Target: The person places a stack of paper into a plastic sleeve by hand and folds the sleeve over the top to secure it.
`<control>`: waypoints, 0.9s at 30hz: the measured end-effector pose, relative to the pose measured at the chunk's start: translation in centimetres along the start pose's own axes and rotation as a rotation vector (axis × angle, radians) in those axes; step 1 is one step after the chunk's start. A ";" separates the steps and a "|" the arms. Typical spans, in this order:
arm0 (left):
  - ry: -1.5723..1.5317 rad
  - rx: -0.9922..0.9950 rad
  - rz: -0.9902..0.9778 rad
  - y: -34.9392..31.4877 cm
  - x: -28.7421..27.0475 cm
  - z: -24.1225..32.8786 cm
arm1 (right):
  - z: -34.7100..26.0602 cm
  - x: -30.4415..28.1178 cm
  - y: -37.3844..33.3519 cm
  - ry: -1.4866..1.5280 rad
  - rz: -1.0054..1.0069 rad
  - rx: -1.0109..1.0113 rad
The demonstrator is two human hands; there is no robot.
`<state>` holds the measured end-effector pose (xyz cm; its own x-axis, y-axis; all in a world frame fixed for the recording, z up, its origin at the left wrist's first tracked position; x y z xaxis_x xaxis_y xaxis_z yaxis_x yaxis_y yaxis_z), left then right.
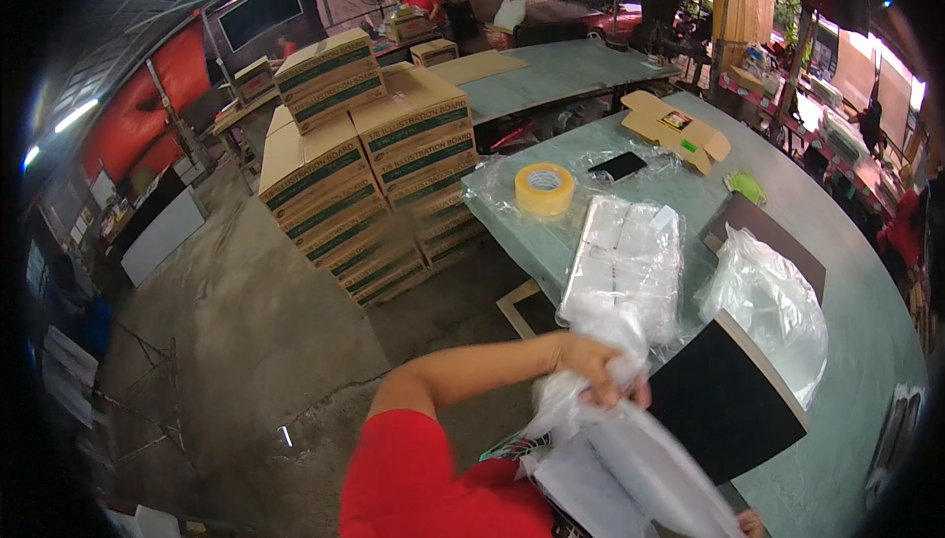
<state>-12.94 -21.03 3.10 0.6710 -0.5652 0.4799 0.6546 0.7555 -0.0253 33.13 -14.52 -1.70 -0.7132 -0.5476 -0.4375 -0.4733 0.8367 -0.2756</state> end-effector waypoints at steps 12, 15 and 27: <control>0.905 -0.361 0.505 3.9 -6.9 -17.2 | 11.2 9.8 4.6 -0.474 0.094 0.179; 1.053 -0.116 0.536 3.1 -1.7 -7.3 | -4.0 6.7 -0.3 -0.088 0.090 0.109; 1.135 -0.209 0.022 5.3 -0.5 -19.1 | -7.8 16.2 0.3 0.047 -0.548 0.430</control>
<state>-3.17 -23.03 -14.04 0.5406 -0.6050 -0.5845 0.6128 0.7592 -0.2192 17.41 -23.21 -2.25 -0.4565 -0.8837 -0.1034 -0.5316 0.3641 -0.7647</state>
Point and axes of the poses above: each hand's wrist, its own y-axis towards the middle knuckle, its own x-axis out of the palm, z = x × y, the point moved 1 cm from there along y, towards the middle knuckle, and after that the axes turned 10 degrees about -y, right-handed, at the moved point
